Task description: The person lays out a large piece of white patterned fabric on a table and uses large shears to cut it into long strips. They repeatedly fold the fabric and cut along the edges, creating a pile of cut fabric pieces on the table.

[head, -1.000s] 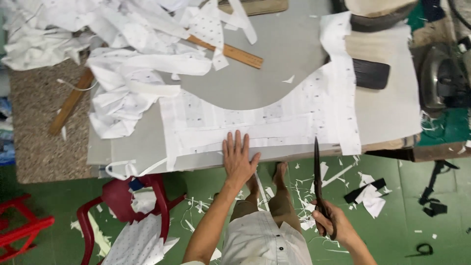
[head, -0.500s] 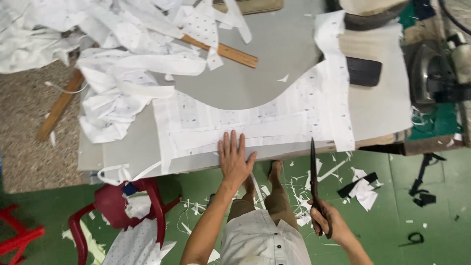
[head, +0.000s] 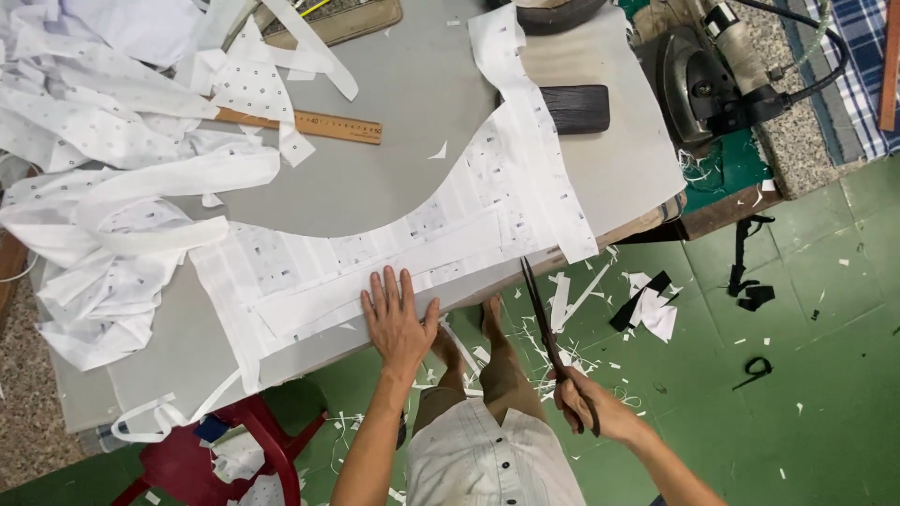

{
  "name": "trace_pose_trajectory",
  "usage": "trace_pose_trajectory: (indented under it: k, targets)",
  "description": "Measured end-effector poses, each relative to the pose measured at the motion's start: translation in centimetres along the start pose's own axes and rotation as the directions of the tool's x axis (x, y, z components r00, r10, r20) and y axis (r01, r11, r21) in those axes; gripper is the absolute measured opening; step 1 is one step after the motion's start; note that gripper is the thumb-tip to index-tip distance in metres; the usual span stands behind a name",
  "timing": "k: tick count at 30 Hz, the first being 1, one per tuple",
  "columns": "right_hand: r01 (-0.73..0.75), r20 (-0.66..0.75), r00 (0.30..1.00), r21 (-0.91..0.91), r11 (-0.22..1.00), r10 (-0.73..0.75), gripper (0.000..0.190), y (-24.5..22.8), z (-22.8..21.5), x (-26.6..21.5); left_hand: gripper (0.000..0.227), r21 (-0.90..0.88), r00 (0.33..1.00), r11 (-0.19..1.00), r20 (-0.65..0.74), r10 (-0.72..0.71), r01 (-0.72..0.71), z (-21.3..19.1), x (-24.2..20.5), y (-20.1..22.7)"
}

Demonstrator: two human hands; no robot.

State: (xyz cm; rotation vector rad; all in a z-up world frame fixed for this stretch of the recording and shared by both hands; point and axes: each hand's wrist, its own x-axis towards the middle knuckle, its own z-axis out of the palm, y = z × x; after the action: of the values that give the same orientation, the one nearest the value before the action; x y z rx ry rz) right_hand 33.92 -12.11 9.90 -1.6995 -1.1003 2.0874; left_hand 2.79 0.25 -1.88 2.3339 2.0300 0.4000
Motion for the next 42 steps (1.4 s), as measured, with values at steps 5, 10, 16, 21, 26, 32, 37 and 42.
trace_pose_trajectory:
  k: [5, 10, 16, 21, 26, 32, 37, 42]
  targets:
    - [0.013, 0.088, 0.996, 0.133, 0.991, -0.025, 0.086, -0.2, -0.3, 2.1, 0.075, 0.023, 1.000, 1.000, 0.018, 0.002, -0.002, -0.4, 0.2, 0.3]
    - [0.004, 0.013, 1.000, 0.077, 0.997, -0.005, 0.094, -1.6, -0.2, 3.9, 0.072, 0.028, 1.000, 1.000, -0.026, 0.012, -0.011, -0.1, 0.4, 0.4]
    - [-0.049, 0.043, 0.998, 0.033, 0.998, 0.047, 0.081, -0.7, -1.4, 0.7, 0.070, 0.051, 0.999, 0.999, -0.034, 0.007, -0.006, 0.6, 0.1, 0.1]
    - [-0.031, 0.163, 0.987, 0.219, 0.975, -0.005, 0.076, 0.8, -2.1, -1.1, 0.070, 0.053, 0.996, 0.999, -0.092, 0.018, -0.013, 1.0, 0.0, 0.0]
    - [0.024, 0.117, 0.992, 0.240, 0.970, -0.053, 0.075, 1.4, -1.3, 2.0, 0.071, 0.054, 0.997, 0.998, -0.067, 0.022, -0.018, 0.8, 0.0, 0.1]
    - [0.068, -0.028, 0.997, 0.039, 0.997, -0.067, 0.069, -1.5, 0.3, 4.9, 0.066, 0.038, 0.991, 0.999, -0.127, 0.029, -0.025, 1.0, 0.3, 0.3]
    - [0.101, -0.110, 0.989, -0.014, 0.995, -0.102, 0.067, 0.3, 0.3, 7.5, 0.062, 0.006, 0.982, 1.000, -0.185, 0.024, -0.024, 1.3, 0.3, 0.3]
    - [0.082, -0.170, 0.983, 0.034, 0.996, -0.075, 0.075, -2.3, 0.3, 7.1, 0.063, 0.011, 0.985, 1.000, -0.170, 0.022, -0.020, 1.5, 0.2, 0.2]
